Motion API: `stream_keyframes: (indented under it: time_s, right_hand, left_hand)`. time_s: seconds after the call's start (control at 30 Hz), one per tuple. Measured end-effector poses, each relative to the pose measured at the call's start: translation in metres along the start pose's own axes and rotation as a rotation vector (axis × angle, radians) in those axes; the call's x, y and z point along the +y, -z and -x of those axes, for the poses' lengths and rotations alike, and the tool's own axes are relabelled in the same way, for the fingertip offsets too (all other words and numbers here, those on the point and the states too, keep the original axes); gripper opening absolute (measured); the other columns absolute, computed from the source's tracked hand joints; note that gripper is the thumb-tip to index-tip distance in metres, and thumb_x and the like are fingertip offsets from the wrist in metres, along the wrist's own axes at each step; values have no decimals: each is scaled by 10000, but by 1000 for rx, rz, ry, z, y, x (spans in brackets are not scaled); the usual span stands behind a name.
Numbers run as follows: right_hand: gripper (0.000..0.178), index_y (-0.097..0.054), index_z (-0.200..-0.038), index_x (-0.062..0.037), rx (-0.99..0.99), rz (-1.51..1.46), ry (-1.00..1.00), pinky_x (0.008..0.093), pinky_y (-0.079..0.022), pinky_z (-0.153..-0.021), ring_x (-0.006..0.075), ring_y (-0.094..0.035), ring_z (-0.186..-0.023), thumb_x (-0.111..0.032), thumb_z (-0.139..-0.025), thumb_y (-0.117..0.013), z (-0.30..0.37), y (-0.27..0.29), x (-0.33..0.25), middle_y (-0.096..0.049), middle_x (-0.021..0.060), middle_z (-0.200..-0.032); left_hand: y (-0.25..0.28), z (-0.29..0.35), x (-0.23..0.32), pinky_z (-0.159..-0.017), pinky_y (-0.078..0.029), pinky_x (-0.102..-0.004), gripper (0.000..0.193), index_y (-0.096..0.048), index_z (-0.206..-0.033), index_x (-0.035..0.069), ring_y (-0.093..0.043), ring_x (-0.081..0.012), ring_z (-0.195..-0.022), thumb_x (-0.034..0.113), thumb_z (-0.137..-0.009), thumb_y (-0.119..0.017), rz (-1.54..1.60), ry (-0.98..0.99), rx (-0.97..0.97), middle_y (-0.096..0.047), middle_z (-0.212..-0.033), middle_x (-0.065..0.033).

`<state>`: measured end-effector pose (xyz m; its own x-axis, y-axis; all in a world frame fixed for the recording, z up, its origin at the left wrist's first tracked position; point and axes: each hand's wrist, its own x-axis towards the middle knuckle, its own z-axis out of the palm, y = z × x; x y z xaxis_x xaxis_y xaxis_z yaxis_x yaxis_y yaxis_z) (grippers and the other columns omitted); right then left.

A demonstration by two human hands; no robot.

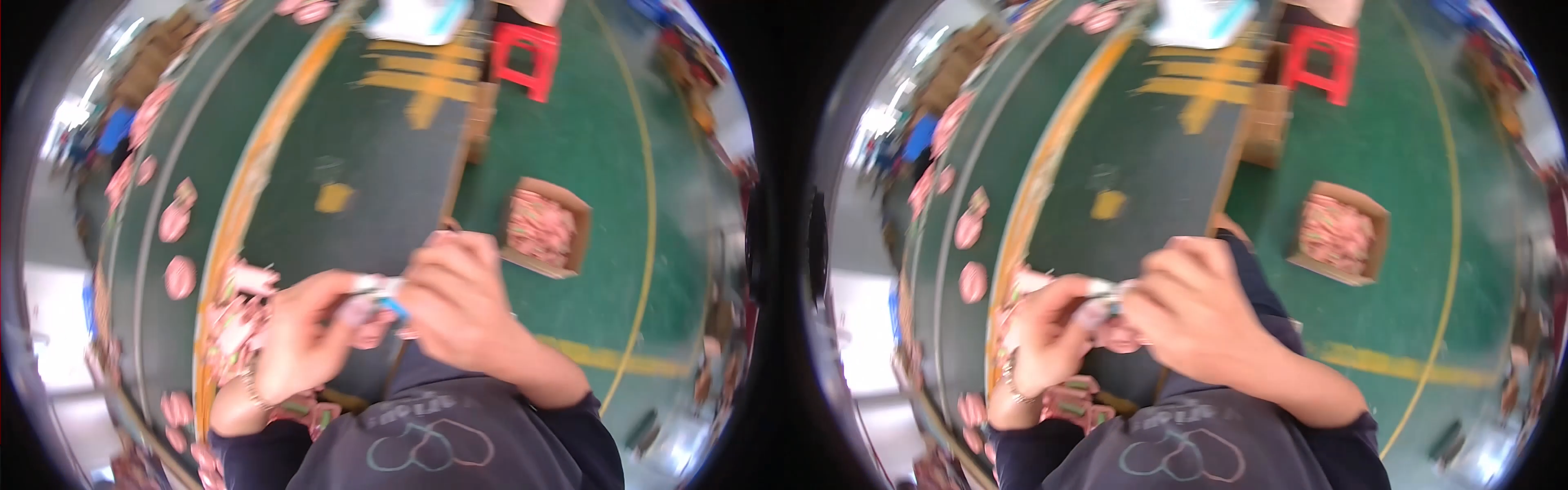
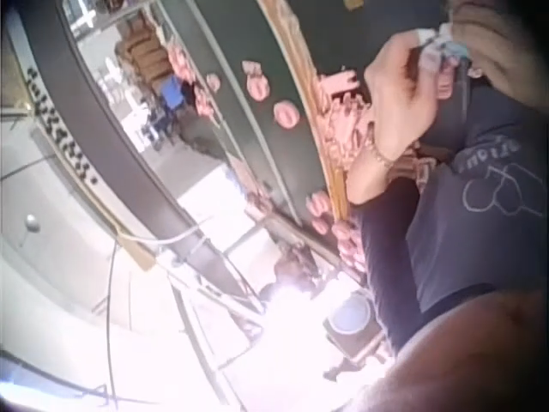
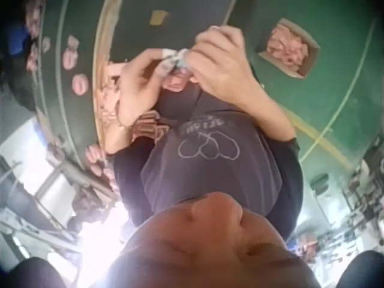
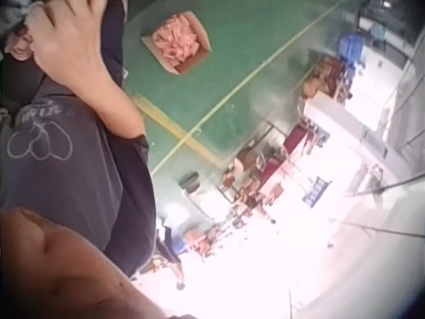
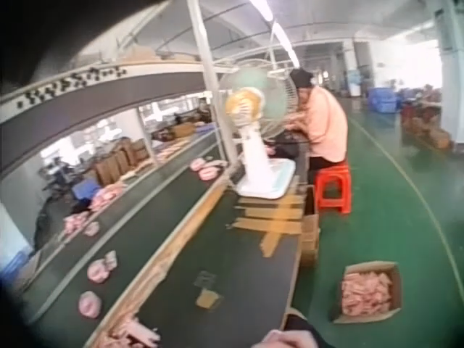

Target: The person assembles small handheld fans by taking fan heads, circuit components, and casings from a conveyor line and wiring and fitting them into the plastic handles.

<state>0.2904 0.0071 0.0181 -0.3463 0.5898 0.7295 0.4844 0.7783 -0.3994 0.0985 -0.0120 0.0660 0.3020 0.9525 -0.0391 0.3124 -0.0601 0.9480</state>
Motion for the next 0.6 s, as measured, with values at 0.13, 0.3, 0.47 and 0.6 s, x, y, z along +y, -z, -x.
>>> stream_keyframes:
  time_s: [0.13,0.3,0.47,0.6]
  right_hand:
    - [238,-614,-859,-66,-81,-26,62,420,-408,-804,210,-578,-824,-95,-647,-717,-4,-13,-2,-592,14,-769]
    - [236,-613,-842,-73,-120,-142,26,411,-395,-771,217,-569,-812,-33,-630,-710,-13,-26,-5,-598,11,-761]
    - [217,-616,-819,-60,-128,-276,65,406,-409,-754,216,-594,-809,-12,-629,-709,-19,-47,-3,-616,25,-755]
    - [151,-614,-756,-48,-198,-454,50,396,-419,-742,210,-610,-768,21,-643,-686,-24,-66,-10,-614,41,-717]
  left_hand:
    - [11,12,-14,-644,-538,-236,116,-613,-1025,-56,-660,-101,-727,-36,-920,-567,-256,-111,52,-644,-862,-97]
    - [24,18,-14,-577,-514,-267,40,-586,-902,-50,-643,-154,-668,-61,-867,-602,-332,-145,96,-587,-786,-93]
    - [40,25,-22,-542,-460,-335,98,-582,-900,-28,-597,-238,-631,-64,-814,-615,-293,-114,65,-569,-772,-121]
    - [57,34,-19,-545,-421,-389,110,-573,-882,-19,-576,-315,-623,-36,-785,-620,-217,51,12,-565,-735,-150]
